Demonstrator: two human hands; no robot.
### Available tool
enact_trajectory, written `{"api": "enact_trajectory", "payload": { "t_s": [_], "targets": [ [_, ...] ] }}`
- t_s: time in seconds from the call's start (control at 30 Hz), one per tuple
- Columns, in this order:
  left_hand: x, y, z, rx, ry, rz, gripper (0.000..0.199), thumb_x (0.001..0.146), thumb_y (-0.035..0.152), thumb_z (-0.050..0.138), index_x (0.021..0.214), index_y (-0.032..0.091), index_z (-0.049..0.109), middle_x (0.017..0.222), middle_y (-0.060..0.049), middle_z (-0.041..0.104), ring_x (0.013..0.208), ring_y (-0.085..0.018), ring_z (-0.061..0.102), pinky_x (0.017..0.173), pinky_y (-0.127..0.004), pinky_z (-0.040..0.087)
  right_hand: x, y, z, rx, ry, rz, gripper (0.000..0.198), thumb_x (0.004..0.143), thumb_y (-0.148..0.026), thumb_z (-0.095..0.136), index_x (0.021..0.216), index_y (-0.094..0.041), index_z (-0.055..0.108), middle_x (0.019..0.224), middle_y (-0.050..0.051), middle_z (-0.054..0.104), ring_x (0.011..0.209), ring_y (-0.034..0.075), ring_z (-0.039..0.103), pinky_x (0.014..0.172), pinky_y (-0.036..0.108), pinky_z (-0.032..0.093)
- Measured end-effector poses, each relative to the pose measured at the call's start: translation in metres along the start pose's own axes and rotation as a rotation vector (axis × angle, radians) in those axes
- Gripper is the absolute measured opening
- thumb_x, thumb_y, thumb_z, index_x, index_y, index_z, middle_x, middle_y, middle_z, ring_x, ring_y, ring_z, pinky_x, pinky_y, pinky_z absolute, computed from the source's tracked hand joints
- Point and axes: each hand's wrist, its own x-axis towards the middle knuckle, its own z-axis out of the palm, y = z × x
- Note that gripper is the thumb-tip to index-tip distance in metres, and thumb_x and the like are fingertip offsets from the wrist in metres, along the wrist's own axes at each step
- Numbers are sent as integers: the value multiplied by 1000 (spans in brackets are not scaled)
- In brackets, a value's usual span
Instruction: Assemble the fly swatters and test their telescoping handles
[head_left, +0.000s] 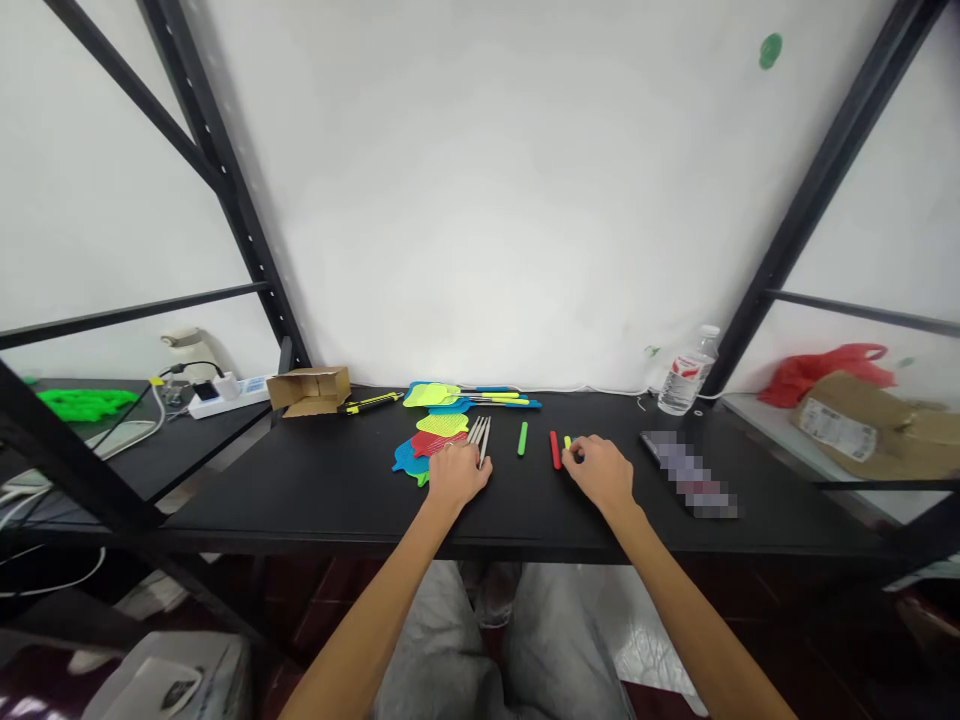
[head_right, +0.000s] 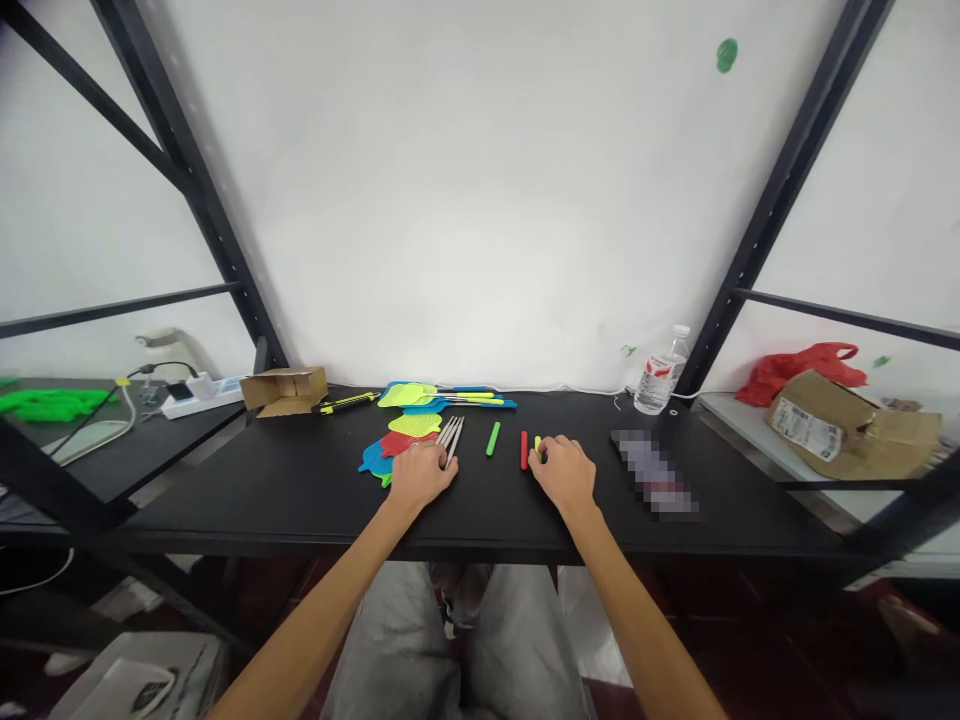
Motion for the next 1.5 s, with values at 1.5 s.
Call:
{"api": "enact_trajectory", "payload": {
  "t_s": [1.5],
  "targets": [
    [16, -27, 5, -1635, 117, -216, 53, 68, 47, 80, 99, 20, 46, 90, -10, 76, 74, -21, 74, 57, -25, 53, -13, -68, 13, 358, 18, -448, 26, 102, -33, 41, 107, -24, 66, 103, 7, 67, 97, 21, 61, 72, 28, 46]
  ]
}}
